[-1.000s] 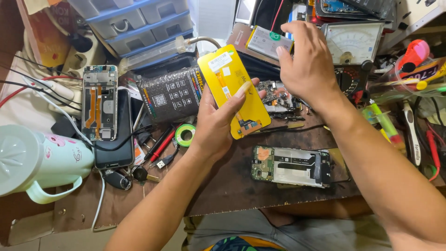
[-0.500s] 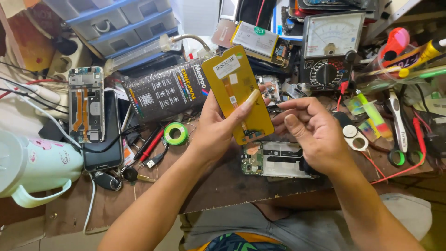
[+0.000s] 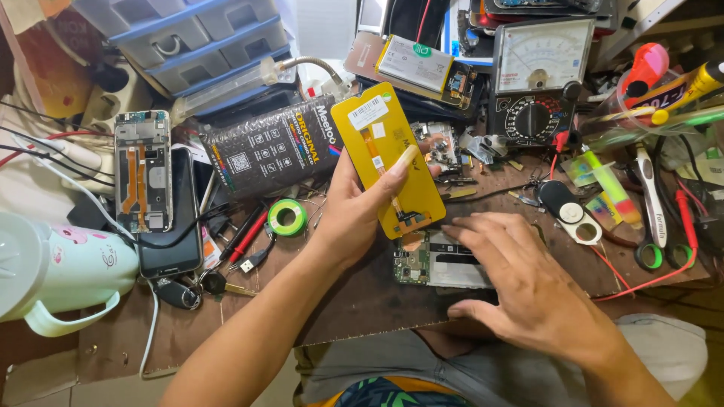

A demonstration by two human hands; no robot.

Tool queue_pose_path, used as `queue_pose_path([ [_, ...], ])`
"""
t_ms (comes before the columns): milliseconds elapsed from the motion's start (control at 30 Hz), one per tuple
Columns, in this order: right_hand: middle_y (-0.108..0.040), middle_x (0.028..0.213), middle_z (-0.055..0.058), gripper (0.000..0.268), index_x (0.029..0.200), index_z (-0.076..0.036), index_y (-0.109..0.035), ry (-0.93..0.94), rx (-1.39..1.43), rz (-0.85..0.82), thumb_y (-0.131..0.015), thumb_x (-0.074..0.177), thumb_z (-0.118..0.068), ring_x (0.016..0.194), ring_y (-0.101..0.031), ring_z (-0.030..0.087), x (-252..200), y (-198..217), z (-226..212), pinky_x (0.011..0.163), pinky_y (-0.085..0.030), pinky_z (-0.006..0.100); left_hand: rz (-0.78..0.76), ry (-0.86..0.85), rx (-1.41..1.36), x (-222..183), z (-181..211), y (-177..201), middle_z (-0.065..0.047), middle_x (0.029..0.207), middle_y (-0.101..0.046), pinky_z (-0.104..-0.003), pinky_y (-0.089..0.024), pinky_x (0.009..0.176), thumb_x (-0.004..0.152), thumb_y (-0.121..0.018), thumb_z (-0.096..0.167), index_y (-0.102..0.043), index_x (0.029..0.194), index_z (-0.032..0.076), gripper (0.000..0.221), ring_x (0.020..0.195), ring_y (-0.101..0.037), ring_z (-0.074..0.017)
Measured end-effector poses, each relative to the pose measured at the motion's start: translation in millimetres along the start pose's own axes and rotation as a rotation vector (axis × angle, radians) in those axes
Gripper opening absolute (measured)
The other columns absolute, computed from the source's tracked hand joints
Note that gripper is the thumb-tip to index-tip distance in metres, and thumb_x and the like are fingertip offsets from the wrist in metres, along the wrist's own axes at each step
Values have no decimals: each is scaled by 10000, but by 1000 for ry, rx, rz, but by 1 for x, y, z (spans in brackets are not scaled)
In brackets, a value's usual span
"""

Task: Unpacking and inspecting various smartphone replacement parts, including batteries and screen assemblies, on a repair bench.

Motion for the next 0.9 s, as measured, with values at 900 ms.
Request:
queue_pose_path([
  [900,-592,1368,213,718,1363,44,-470,-277,980,523,-755,745,-185,1293,-607,287,-28,17,73,1157,-520,385,100,56,154,4,21,10,-165,1441,-582,-455,-586,941,895,-590,477,-310,1356,161,625,1158,-692,-312],
])
Point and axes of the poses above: each hand's wrist, its own x-axis towards the middle knuckle, its own y-axis out of the back of the hand, z = x × y, the point moved 9 cm from there along x, towards the middle knuckle
